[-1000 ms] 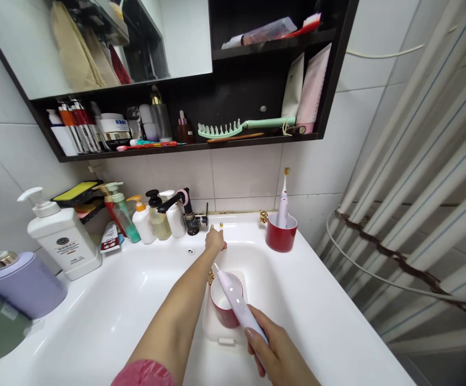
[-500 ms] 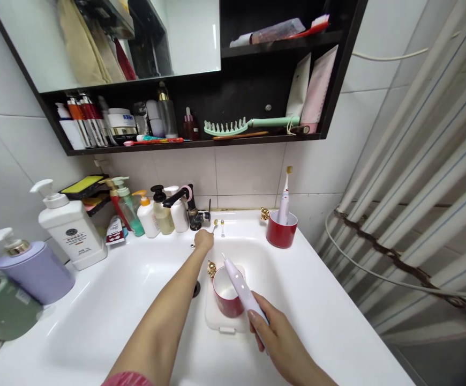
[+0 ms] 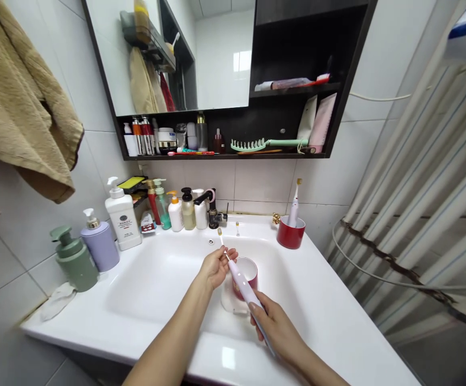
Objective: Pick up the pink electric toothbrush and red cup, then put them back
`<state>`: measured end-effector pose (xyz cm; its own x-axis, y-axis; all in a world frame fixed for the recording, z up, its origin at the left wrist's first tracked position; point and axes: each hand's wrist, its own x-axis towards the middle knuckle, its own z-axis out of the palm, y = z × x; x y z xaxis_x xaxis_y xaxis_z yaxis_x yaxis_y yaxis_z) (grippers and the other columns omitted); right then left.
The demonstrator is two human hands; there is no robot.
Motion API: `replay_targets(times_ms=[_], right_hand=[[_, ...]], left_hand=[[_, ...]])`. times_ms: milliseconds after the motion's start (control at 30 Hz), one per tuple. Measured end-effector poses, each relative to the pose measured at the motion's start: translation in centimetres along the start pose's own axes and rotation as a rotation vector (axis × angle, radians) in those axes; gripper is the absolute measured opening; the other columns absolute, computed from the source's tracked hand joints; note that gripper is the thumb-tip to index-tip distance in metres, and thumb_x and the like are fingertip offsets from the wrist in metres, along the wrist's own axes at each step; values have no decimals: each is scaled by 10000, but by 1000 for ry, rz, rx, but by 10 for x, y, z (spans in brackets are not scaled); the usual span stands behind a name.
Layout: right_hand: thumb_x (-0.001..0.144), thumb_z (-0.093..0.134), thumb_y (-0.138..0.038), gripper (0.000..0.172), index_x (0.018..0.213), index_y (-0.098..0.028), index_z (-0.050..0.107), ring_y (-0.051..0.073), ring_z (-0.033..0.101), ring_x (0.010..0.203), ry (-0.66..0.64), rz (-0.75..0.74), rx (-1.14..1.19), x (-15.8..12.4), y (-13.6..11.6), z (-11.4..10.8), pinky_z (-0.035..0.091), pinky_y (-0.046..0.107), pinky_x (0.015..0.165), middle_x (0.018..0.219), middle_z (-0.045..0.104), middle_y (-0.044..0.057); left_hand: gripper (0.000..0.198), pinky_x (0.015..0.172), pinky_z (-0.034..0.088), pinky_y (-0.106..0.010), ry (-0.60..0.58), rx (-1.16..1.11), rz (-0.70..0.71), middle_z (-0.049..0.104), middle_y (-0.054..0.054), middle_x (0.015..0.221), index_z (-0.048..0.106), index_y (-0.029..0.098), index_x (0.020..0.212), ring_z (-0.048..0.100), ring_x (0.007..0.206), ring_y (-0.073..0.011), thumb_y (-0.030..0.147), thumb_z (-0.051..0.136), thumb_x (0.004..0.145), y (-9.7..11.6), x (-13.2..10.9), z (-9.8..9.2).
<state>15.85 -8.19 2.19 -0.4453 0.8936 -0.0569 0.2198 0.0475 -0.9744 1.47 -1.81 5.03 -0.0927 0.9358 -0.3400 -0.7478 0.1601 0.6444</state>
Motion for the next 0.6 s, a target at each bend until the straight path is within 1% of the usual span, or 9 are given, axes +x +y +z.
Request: replay_targets(times_ms=[233, 467, 600], right_hand=[[701, 349, -386, 397, 1027, -162, 396, 57, 381, 366, 28, -7, -34, -9, -4, 9, 337, 203, 406, 536, 399, -56], [694, 366, -370, 399, 1027, -152, 396, 58, 386, 372, 69, 7, -5, -12, -6, 16, 338, 207, 414, 534, 404, -55], [702, 359, -363, 389, 1026, -149, 396, 49, 379, 380, 21, 44, 100, -15, -14, 18, 316, 196, 411, 540, 413, -50]], left_hand=[[73, 564, 450, -232, 5, -6, 81, 572, -63, 593, 443, 118, 627, 568, 548, -126, 160, 476, 677, -7, -13, -4], [58, 585, 436, -227, -22, -1, 143, 571, -53, 620, 443, 125, 638, 562, 556, -109, 149, 452, 691, -10, -24, -1], [54, 570, 431, -230, -51, -1, 158, 565, -48, 618, 442, 130, 649, 554, 544, -104, 156, 438, 697, -10, -24, -3]])
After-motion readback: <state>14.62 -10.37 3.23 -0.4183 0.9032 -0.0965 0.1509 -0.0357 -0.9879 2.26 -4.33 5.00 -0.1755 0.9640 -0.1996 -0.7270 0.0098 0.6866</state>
